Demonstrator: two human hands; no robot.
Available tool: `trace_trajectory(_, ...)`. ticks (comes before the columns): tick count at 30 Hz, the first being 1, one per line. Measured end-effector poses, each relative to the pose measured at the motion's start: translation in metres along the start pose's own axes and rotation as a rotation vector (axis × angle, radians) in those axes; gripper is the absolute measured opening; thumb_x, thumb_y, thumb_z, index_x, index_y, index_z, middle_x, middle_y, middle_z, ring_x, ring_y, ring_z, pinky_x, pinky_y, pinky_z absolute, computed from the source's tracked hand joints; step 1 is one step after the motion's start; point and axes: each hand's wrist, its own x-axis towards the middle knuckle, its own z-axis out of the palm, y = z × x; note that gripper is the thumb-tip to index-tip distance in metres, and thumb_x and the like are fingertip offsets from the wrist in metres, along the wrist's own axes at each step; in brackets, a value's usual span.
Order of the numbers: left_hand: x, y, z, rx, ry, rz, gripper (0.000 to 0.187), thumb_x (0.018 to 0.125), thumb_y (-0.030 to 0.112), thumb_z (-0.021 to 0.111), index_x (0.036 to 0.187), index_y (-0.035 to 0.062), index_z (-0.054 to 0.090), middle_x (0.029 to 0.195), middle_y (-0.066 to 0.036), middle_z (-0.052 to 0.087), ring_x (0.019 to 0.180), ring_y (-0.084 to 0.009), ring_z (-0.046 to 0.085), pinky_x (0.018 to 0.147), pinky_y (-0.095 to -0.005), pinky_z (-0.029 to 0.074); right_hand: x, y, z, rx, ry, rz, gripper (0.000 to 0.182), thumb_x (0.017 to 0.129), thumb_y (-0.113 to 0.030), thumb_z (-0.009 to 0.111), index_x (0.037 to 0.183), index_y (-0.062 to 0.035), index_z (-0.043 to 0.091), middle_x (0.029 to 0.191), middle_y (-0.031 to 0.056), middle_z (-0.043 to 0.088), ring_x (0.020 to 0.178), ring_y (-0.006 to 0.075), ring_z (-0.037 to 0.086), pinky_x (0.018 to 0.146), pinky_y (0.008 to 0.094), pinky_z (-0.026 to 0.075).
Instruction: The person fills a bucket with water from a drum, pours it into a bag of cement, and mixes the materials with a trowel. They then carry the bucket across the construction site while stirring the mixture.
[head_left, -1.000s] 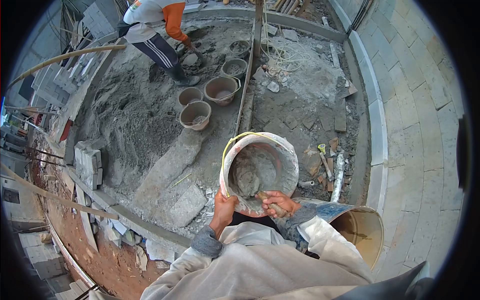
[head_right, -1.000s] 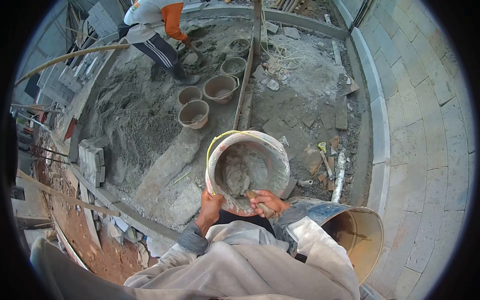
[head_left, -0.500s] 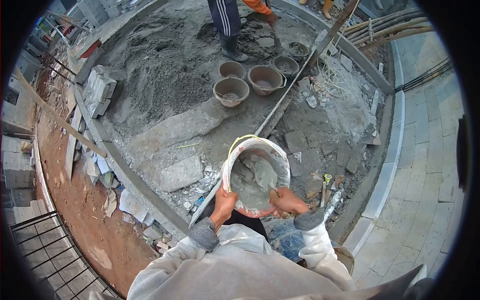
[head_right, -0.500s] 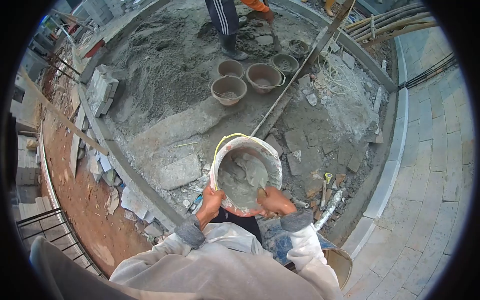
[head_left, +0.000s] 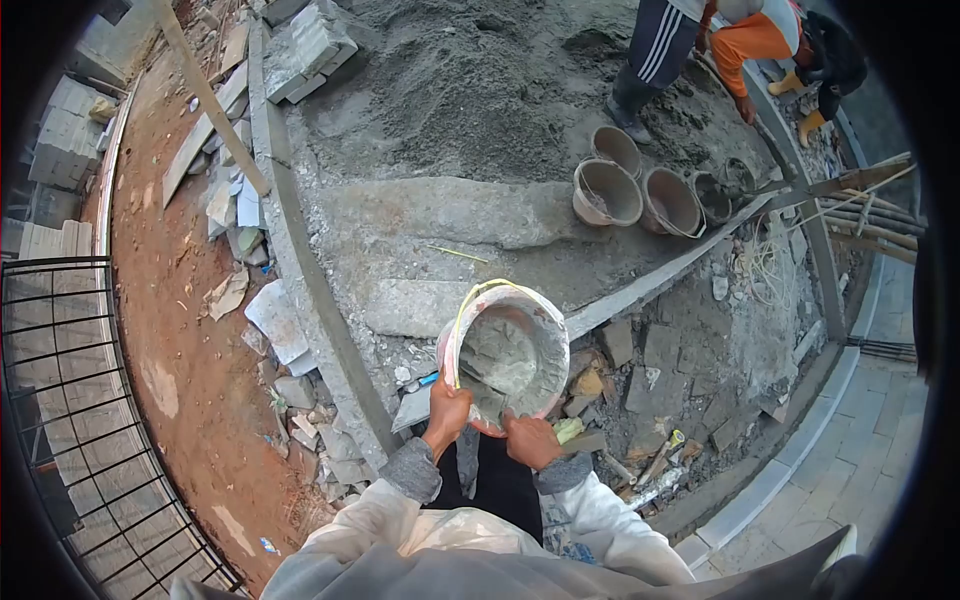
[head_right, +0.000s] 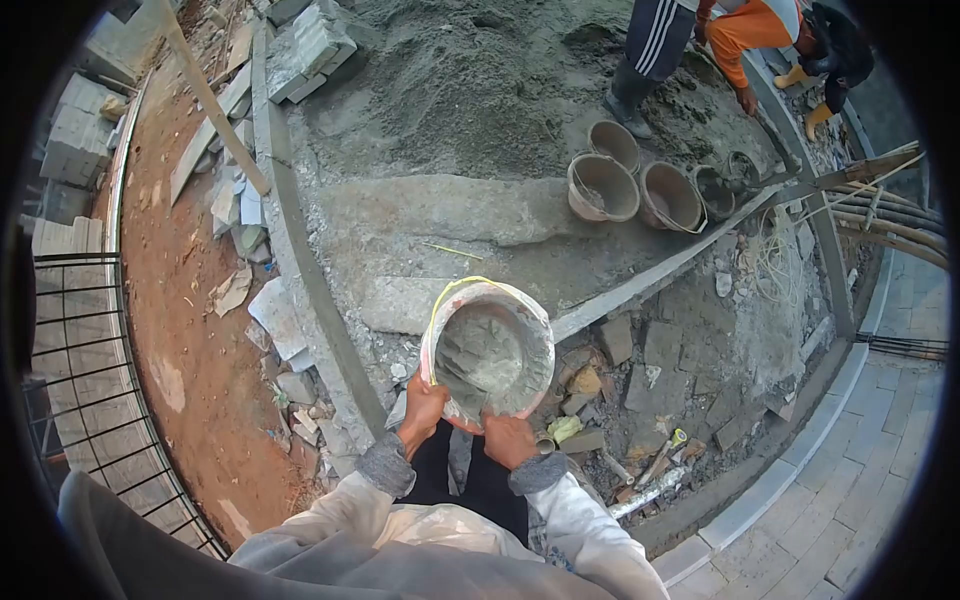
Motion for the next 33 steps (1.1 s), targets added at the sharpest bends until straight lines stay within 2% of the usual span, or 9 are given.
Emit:
trace_trajectory(5,0.080,-0.021,-0.059,0.042,0.023,0.035,0.062,0.074,-0.010,0.047,0.135,0.0017,0.048,0.094,-0.002,0.062,0.074,-0.0099,0.056,0.065,-0.0219,0.045,0.101,0.005,-0.015,-0.094,-0.125,-0.133,0.036,0.077,-0.013,0.060,0.111,-0.0008,0.056,0.079,0.0205,0.066,0.072,0.0377,0.067,0.063,0.0484,0.053)
trace_trajectory(12,0.220,-0.100,-0.129,0.365,0.068,0.160,0.080,0.074,0.001,0.052,0.149,0.0249,0.037,0.063,-0.004,0.056,0.052,-0.0120,0.050,0.053,-0.0287,0.044,0.316,0.054,0.059,-0.435,0.021,0.029,0.027,0.083,-0.013,0.059,0.107,-0.0006,0.056,0.091,0.0215,0.068,0.079,0.0331,0.070,0.068,0.0399,0.057)
trace_trajectory(15,0.248,-0.108,-0.145,0.350,0.022,0.041,0.072,0.075,-0.008,0.047,0.144,0.0075,0.043,0.080,0.004,0.057,0.058,-0.0027,0.042,0.055,-0.0202,0.039,0.362,0.076,0.126,-0.332,-0.096,0.016,0.027,0.083,-0.014,0.059,0.105,0.0002,0.058,0.092,0.0255,0.067,0.081,0.0342,0.070,0.070,0.0409,0.057)
trace_trajectory(19,0.276,-0.140,-0.176,0.147,0.032,0.064,0.074,0.075,-0.006,0.049,0.145,0.0142,0.043,0.076,0.004,0.059,0.056,-0.0038,0.044,0.054,-0.0216,0.041,0.379,0.078,0.169,0.064,-0.284,0.004,0.029,0.079,-0.018,0.063,0.099,0.0030,0.058,0.088,0.0290,0.065,0.085,0.0362,0.069,0.075,0.0445,0.054)
trace_trajectory(20,0.278,-0.142,-0.179,-0.001,0.058,0.037,0.068,0.075,-0.010,0.047,0.142,0.0045,0.046,0.087,0.005,0.060,0.062,-0.0009,0.044,0.057,-0.0182,0.040,0.371,0.076,0.171,0.198,-0.347,0.006,0.030,0.078,-0.018,0.063,0.097,0.0038,0.057,0.086,0.0293,0.065,0.085,0.0365,0.068,0.075,0.0454,0.054)
trace_trajectory(24,0.286,-0.159,-0.194,0.006,0.033,0.065,0.064,0.075,-0.009,0.050,0.138,0.0018,0.048,0.098,0.001,0.064,0.074,-0.0035,0.052,0.067,-0.0190,0.044,0.355,0.029,0.173,0.490,-0.433,0.188,0.020,0.085,-0.016,0.058,0.088,0.0015,0.048,0.061,0.0079,0.052,0.048,0.0171,0.055,0.045,0.0351,0.044)
trace_trajectory(27,0.285,-0.137,-0.194,0.016,0.017,0.007,0.063,0.074,-0.009,0.051,0.137,0.0013,0.049,0.108,-0.004,0.066,0.087,-0.0078,0.059,0.079,-0.0222,0.047,0.342,0.019,0.124,0.479,-0.506,0.210,0.026,0.085,-0.020,0.059,0.093,0.0022,0.049,0.061,0.0113,0.055,0.049,0.0207,0.058,0.049,0.0373,0.046)
trace_trajectory(30,0.287,-0.124,-0.201,0.063,-0.018,-0.087,0.060,0.076,-0.006,0.057,0.136,0.0009,0.050,0.115,-0.007,0.066,0.101,-0.0119,0.060,0.089,-0.0255,0.046,0.329,0.012,0.050,0.022,-0.266,0.022,0.031,0.086,-0.025,0.058,0.100,0.0028,0.056,0.084,0.0294,0.064,0.083,0.0456,0.063,0.074,0.0540,0.050)
trace_trajectory(33,0.287,-0.125,-0.198,-0.082,0.031,-0.109,0.056,0.081,0.001,0.066,0.135,0.0007,0.050,0.118,-0.006,0.064,0.104,-0.0133,0.059,0.091,-0.0265,0.045,0.345,0.045,0.044,-0.245,-0.164,0.069,0.034,0.090,-0.028,0.054,0.101,0.0038,0.054,0.075,0.0259,0.064,0.070,0.0439,0.063,0.068,0.0516,0.050)
